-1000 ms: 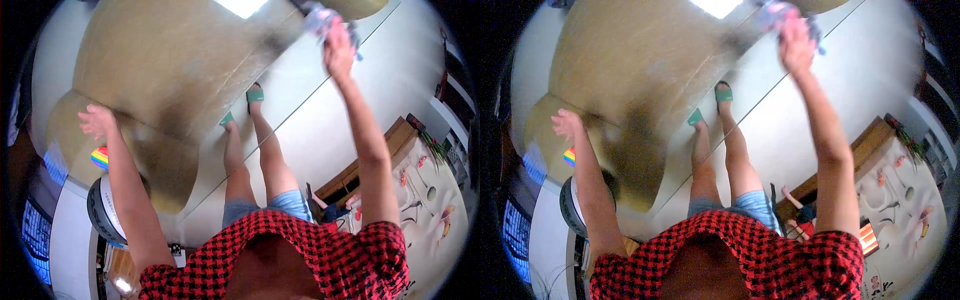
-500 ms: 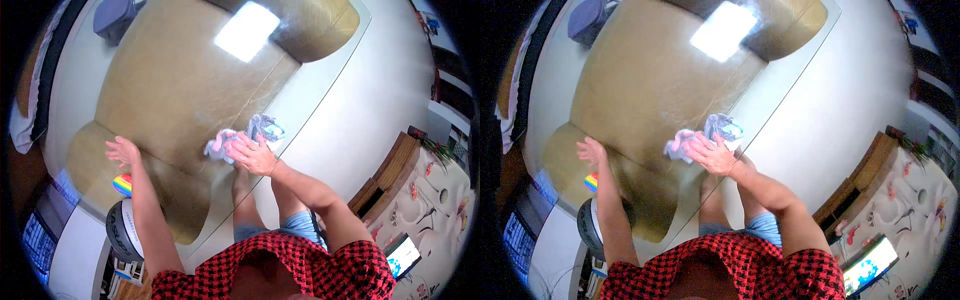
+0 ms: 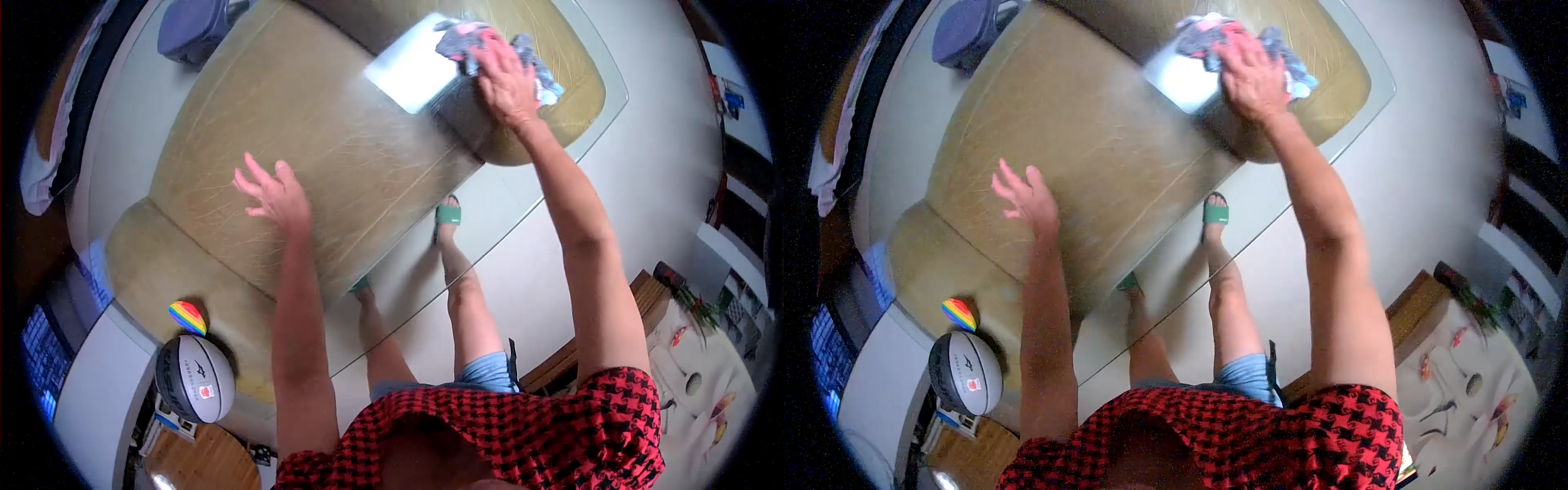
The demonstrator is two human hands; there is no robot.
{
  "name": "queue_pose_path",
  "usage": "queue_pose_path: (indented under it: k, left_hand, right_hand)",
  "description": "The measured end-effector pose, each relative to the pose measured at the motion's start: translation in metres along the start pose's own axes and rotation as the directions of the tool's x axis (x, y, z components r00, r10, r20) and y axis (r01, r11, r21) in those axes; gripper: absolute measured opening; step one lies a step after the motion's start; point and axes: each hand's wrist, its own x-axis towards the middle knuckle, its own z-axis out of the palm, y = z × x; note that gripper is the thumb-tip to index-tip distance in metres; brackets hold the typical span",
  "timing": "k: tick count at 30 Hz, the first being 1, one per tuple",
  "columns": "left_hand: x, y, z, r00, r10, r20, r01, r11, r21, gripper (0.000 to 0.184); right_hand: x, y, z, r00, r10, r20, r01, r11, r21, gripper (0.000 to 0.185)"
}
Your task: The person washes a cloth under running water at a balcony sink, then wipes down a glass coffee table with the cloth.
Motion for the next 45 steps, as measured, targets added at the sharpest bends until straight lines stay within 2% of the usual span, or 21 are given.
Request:
queue_pose_path:
  k: [5,6,7,8,9,10,11,13,14,15,16,20,21,23,25,29,34,40,41,42,45]
  left_hand:
    - [-0.003,0.011,0.008,0.992,-0.122,-0.010,0.122,0.972,0.201,0.055]
    - [-0.002,0.010,0.011,0.993,-0.113,-0.019,0.114,0.968,0.225,0.055]
    - [0.001,0.009,0.015,0.994,-0.102,-0.028,0.106,0.964,0.243,0.054]
    - [0.002,0.007,0.017,0.994,-0.103,-0.028,0.107,0.964,0.242,0.054]
    - [0.000,0.004,0.019,0.995,-0.076,-0.068,0.091,0.964,0.252,0.052]
    - [-0.001,0.005,0.021,0.993,-0.050,-0.110,0.078,0.962,0.260,0.051]
    - [-0.001,0.006,0.020,0.993,-0.055,-0.108,0.082,0.962,0.260,0.051]
    - [0.000,0.006,0.018,0.994,-0.051,-0.101,0.076,0.961,0.266,0.051]
    - [0.000,0.004,0.018,0.994,-0.052,-0.099,0.077,0.960,0.270,0.051]
    - [-0.001,0.001,0.019,0.996,-0.033,-0.084,0.057,0.954,0.293,0.051]
    - [0.000,-0.003,0.019,0.997,-0.015,-0.070,0.037,0.948,0.317,0.052]
    - [-0.002,-0.009,0.022,0.999,0.006,-0.046,0.011,0.933,0.360,0.056]
    - [-0.002,-0.008,0.021,0.999,-0.009,-0.036,0.021,0.942,0.335,0.056]
    - [0.001,-0.006,0.018,0.998,-0.028,-0.047,0.042,0.948,0.314,0.056]
    - [0.000,-0.003,0.014,0.998,0.066,-0.022,-0.052,0.920,0.389,0.057]
    - [0.003,0.010,0.008,1.000,0.026,-0.013,-0.022,0.961,0.276,0.059]
    - [0.006,0.025,-0.002,0.986,-0.135,0.094,0.106,0.958,0.267,0.061]
    - [0.003,0.022,0.000,0.987,-0.133,0.092,0.099,0.946,0.309,0.059]
    - [0.001,0.020,0.000,0.986,-0.133,0.098,0.097,0.946,0.309,0.059]
    - [0.000,0.020,0.001,0.986,-0.138,0.097,0.103,0.948,0.299,0.058]
    - [0.003,0.024,0.005,0.986,-0.132,0.097,0.103,0.961,0.256,0.059]
  right_hand:
    - [0.015,0.059,0.003,0.990,0.137,-0.044,-0.136,0.991,0.020,0.033]
    - [0.024,0.065,0.002,0.927,0.375,-0.020,-0.336,0.850,0.405,0.032]
    - [0.036,0.070,-0.003,0.820,0.564,0.093,-0.451,0.539,0.711,0.032]
    - [0.041,0.074,-0.014,0.687,0.682,0.251,-0.562,0.279,0.779,0.033]
    - [0.031,0.074,-0.028,0.666,0.527,0.528,-0.468,-0.256,0.846,0.034]
    - [0.019,0.071,-0.044,0.696,0.246,0.675,-0.329,-0.726,0.604,0.035]
    - [0.004,0.059,-0.051,0.820,0.005,0.573,-0.261,-0.887,0.381,0.038]
    - [-0.017,0.017,-0.071,0.534,0.268,0.802,-0.291,-0.832,0.472,0.036]
    - [-0.021,-0.004,-0.082,0.542,0.324,0.775,-0.383,-0.726,0.571,0.033]
    - [-0.037,0.002,-0.071,0.562,0.421,0.712,-0.750,-0.104,0.653,0.032]
    - [-0.053,0.007,-0.066,0.587,0.460,0.666,-0.762,0.034,0.647,0.031]
    - [-0.051,-0.046,-0.086,0.680,0.525,0.511,-0.705,0.276,0.654,0.037]
    - [-0.055,-0.058,-0.077,0.790,0.443,0.423,-0.608,0.479,0.633,0.045]
    - [-0.053,-0.086,-0.062,0.863,0.371,0.342,-0.505,0.633,0.587,0.063]
    - [-0.049,-0.111,-0.059,0.868,0.342,0.361,-0.466,0.812,0.352,0.073]
    - [-0.033,-0.154,-0.043,0.890,-0.019,0.456,-0.112,0.960,0.258,0.068]
    - [0.065,-0.206,-0.006,0.910,-0.331,0.249,0.214,0.891,0.400,0.049]
    - [0.183,-0.106,0.043,0.987,-0.125,-0.096,0.133,0.988,0.076,0.037]
    - [0.178,-0.064,0.048,0.988,-0.048,-0.146,0.068,0.989,0.133,0.034]
    - [0.157,-0.020,0.046,0.997,0.017,-0.074,-0.022,0.998,-0.062,0.037]
    - [0.080,0.078,0.026,0.930,0.368,-0.025,-0.366,0.915,-0.170,0.043]
